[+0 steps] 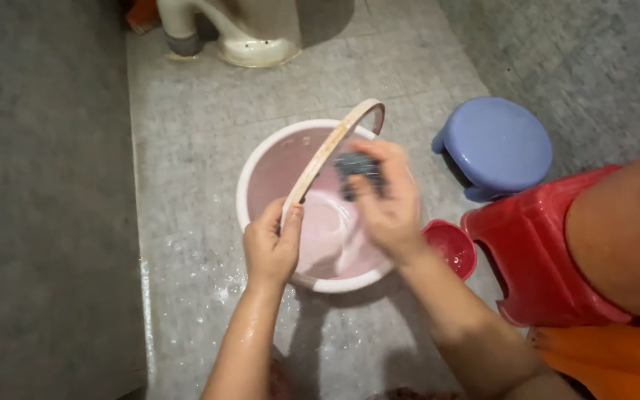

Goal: Scrubbing and rinsing a pink plastic bucket and small mugs using water and a scrub pad in a bathroom.

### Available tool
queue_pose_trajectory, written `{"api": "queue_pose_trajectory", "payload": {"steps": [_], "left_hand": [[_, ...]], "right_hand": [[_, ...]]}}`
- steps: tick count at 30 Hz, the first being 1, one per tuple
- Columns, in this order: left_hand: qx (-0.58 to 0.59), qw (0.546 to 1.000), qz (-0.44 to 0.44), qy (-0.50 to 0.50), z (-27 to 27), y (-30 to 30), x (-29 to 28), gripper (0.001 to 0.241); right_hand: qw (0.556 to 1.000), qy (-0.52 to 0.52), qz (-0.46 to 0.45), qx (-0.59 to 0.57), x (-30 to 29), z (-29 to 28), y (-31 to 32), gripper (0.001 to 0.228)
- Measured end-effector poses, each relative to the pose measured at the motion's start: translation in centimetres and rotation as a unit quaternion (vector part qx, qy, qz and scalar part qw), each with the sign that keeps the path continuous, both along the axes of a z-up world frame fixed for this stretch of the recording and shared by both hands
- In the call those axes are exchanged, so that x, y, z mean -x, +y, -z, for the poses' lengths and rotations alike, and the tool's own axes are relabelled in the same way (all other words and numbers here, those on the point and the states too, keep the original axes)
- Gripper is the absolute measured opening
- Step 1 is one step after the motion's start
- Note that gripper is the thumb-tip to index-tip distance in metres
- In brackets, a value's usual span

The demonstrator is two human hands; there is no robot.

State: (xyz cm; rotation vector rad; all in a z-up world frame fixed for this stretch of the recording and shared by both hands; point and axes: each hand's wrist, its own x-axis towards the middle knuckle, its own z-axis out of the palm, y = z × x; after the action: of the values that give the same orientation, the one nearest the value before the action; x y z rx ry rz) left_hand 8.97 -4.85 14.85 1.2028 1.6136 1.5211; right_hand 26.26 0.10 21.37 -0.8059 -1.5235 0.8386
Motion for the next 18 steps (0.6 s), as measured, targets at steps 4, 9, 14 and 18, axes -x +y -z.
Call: {"api": "queue_pose_trajectory", "payload": {"steps": [4, 9, 14, 18], "left_hand": [[-0.001, 1.0, 0.017, 0.024, 0.7, 0.1, -0.2, 0.022], [0.064, 0.997, 0.031, 0.025, -0.6, 0.2, 0.0, 0.03], [-0.011, 1.0, 0.007, 0.02, 0.2, 0.5, -0.5, 0.03], [-0.028, 0.998, -0.002, 0.054, -0.3, 0.9, -0.5, 0.031]], "right_hand": [[0.951, -0.23, -0.018, -0.204, 4.3, -0.9, 0.7, 0.034], [0.897, -0.325, -0.027, -0.298, 2.3, -0.3, 6.1, 0.032], [0.908, -0.351, 0.148, -0.175, -5.5, 4.7, 18.6, 0.013], [0.951, -0.266, 0.141, -0.071, -3.4, 3.8, 15.6, 0.011]]}}
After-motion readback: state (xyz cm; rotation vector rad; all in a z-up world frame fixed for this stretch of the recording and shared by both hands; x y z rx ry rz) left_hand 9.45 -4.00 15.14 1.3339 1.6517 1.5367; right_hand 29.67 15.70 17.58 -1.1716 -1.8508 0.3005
